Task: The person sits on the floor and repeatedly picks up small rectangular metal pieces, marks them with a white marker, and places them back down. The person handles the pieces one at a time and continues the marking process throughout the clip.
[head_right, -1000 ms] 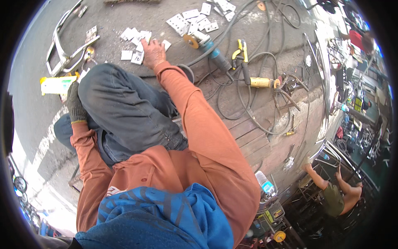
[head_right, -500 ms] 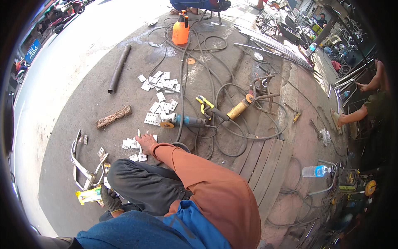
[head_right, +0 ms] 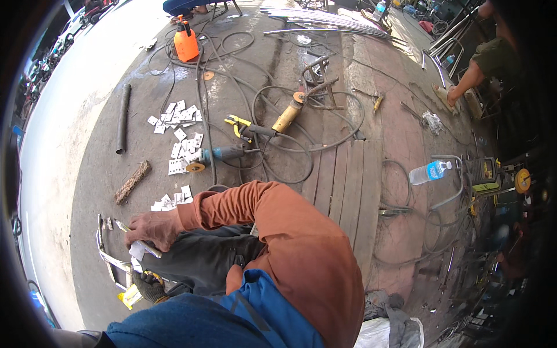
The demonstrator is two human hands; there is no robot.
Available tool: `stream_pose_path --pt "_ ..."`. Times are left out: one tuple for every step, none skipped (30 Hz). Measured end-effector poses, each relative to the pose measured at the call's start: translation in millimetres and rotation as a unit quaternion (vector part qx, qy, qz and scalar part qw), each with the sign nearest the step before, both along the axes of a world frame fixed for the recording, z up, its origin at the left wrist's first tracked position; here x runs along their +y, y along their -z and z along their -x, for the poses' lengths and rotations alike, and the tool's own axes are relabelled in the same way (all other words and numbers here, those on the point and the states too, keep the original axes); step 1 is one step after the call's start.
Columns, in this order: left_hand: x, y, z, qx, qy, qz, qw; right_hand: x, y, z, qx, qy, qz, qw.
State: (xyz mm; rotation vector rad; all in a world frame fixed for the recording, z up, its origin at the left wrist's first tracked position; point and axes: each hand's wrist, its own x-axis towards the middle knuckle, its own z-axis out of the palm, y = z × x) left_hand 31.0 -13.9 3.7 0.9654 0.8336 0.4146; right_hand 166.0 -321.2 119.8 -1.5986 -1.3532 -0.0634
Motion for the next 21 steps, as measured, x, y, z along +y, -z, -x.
stream_pose_path --pt "-2 -8 -1 -0.028 0.020 -0.009 0.999 -3 -1 8 -0.047 -0.007 -0.007 0.999" --pt "-7 -14 -1 0.016 -0.037 -0.057 0.998 -5 1 16 -0.098 -0.012 -0.028 0.995" --pt "-5 -26 -4 -0.027 -0.007 -0.016 0.999 -7 3 20 -0.087 -0.015 -0.001 0.996" --pt "-10 -33 -4 -0.040 -0.011 -0.025 0.999 -10 6 23 -0.083 -0.013 0.013 0.996" --pt "-11 -43 -7 -0.058 -0.014 -0.034 0.998 -11 8 24 -0.076 -0.008 0.054 0.996" --pt "-13 -53 -8 -0.074 -0.004 -0.029 0.997 -12 9 24 -0.076 -0.007 0.013 0.997" --pt "-15 -62 -10 -0.105 0.008 -0.024 0.994 -13 10 25 -0.058 -0.010 0.010 0.998" --pt "-20 -69 -13 -0.113 -0.012 -0.044 0.993 -14 10 26 -0.042 -0.007 0.015 0.999" --pt "-23 -79 -17 -0.090 -0.034 -0.066 0.993 -15 9 26 -0.023 -0.006 0.036 0.999" --pt "-25 -90 -22 -0.119 -0.010 -0.062 0.991 -18 9 28 -0.003 -0.007 0.042 0.999" --pt "-27 -100 -25 -0.145 0.015 -0.058 0.988 -20 8 28 0.002 -0.011 0.029 1.000" --pt "-30 -109 -29 -0.130 0.006 -0.058 0.990 -23 7 30 0.008 -0.014 0.028 0.999" --pt "-33 -118 -32 -0.113 -0.004 -0.058 0.992 -26 7 31 0.012 -0.016 0.025 1.000" --pt "-36 -126 -35 -0.110 0.003 -0.072 0.991 -29 7 33 0.037 -0.012 -0.006 0.999" --pt "-39 -133 -37 -0.104 0.000 -0.064 0.993 -30 7 33 0.058 -0.008 -0.037 0.998" --pt "-43 -139 -39 -0.111 0.013 -0.070 0.991 -31 8 32 0.079 -0.004 -0.068 0.995" --pt "-46 -143 -41 -0.115 0.027 -0.078 0.990 -31 9 32 0.094 0.000 -0.100 0.990" --pt "-49 -147 -42 -0.088 0.029 -0.071 0.993 -30 10 28 0.092 0.040 -0.094 0.991" --pt "-52 -149 -43 -0.098 0.042 -0.070 0.992 -27 10 26 0.109 0.068 -0.143 0.981" --pt "-56 -150 -43 -0.105 0.057 -0.068 0.990 -22 10 21 0.122 0.104 -0.195 0.968" --pt "-60 -151 -43 -0.113 0.072 -0.066 0.989 -18 11 18 0.151 0.134 -0.219 0.955"
